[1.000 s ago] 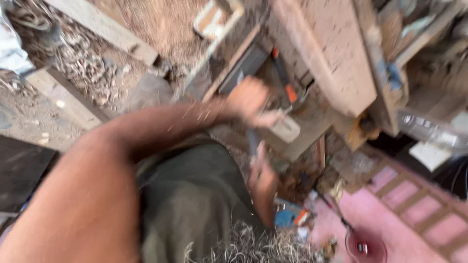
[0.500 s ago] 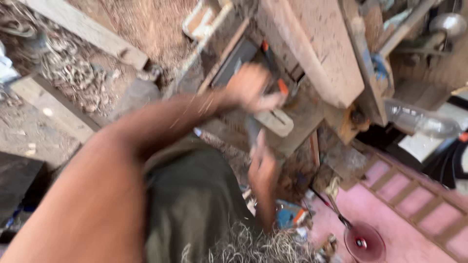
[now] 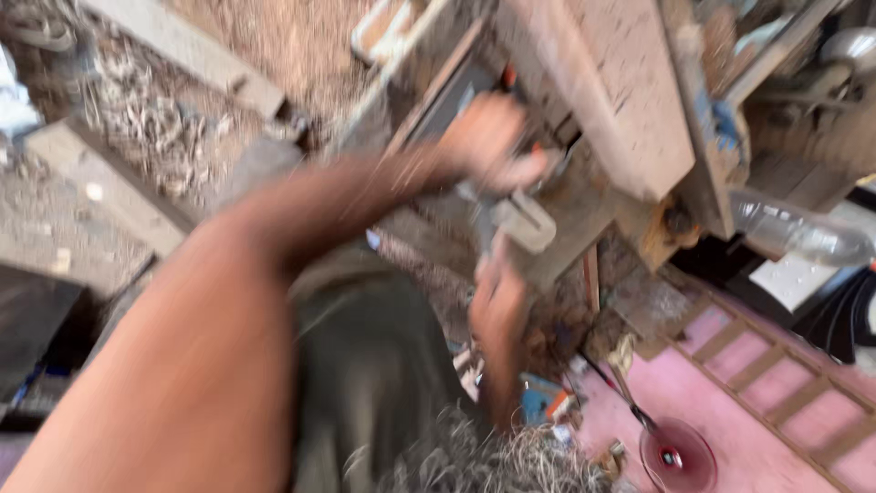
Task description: The person sharpens a metal tool on a rotating grinding wheel, repeatedly adjusting the tool's angle and position. The person briefly picks up a small wooden piece from a pile of similar pieces and then resumes sharpening the tool.
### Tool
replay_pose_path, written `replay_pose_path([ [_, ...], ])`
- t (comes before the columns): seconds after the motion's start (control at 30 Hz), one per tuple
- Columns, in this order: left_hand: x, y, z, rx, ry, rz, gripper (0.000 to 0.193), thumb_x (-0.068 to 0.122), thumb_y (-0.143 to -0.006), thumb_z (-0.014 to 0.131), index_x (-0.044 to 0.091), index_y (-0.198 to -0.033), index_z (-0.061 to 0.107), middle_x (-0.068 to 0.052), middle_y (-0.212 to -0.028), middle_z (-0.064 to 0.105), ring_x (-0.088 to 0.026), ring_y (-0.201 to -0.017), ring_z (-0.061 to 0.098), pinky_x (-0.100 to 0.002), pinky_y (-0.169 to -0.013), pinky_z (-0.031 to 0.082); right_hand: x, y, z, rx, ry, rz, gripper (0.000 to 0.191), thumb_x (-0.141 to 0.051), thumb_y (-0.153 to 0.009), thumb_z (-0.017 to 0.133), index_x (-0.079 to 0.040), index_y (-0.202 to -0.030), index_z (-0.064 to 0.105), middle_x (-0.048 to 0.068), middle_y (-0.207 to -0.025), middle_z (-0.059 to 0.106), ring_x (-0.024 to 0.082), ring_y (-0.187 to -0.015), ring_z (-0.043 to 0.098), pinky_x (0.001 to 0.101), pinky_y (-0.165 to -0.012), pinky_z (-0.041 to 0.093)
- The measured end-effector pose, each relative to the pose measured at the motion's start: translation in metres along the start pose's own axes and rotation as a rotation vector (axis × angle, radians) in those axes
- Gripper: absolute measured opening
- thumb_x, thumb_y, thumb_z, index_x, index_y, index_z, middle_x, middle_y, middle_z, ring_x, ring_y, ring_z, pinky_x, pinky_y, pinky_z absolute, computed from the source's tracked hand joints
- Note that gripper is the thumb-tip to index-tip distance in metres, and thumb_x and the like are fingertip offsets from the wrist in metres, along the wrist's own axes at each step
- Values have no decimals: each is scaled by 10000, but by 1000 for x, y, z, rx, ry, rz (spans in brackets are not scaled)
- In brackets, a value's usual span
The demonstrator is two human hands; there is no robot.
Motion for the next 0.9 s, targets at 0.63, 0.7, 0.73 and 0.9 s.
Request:
replay_pose_path([
  [0.63, -4, -30, -1, -82, -197, -113, 797, 741, -1008, 466, 44, -689, 683, -131, -568, 589, -328, -504, 566, -497, -476, 452, -25, -15, -28, 25, 95, -80, 535, -263, -1014, 550, -179, -1540, 510, 241, -1129, 725, 378, -973, 740, 439, -781, 559],
  [0.7, 12, 0, -8, -76, -111, -120, 754, 702, -1027, 432, 65, -728, 700, -126, -561, 583, -314, -472, 541, -497, -460, 439, -25, 6, -17, 23, 132, -165, 496, -256, -1034, 582, -117, -1508, 532, 267, -1199, 705, 416, -1014, 717, 444, -828, 553],
  [0.73, 24, 21, -17, 35, 2, -29, 685, 668, -1022, 430, 98, -778, 720, -122, -546, 584, -306, -444, 536, -485, -446, 444, -27, 22, -11, 41, 73, -255, 475, -245, -1035, 592, -117, -1490, 549, 263, -1226, 697, 392, -1065, 731, 425, -864, 565],
  [0.9, 7, 49, 8, -169, -45, -163, 664, 713, -865, 525, 94, -893, 763, -179, -541, 609, -373, -449, 601, -503, -454, 488, -6, 33, -4, -22, -16, -196, 488, -192, -979, 633, -80, -1451, 576, 238, -1193, 700, 319, -1053, 754, 377, -890, 568],
])
Point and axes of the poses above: each hand's wrist, its own y-axis away from the middle knuckle, its own z-axis out of the palm, x = y × z, the point moved 6 cm from there along -y, towards the middle knuckle
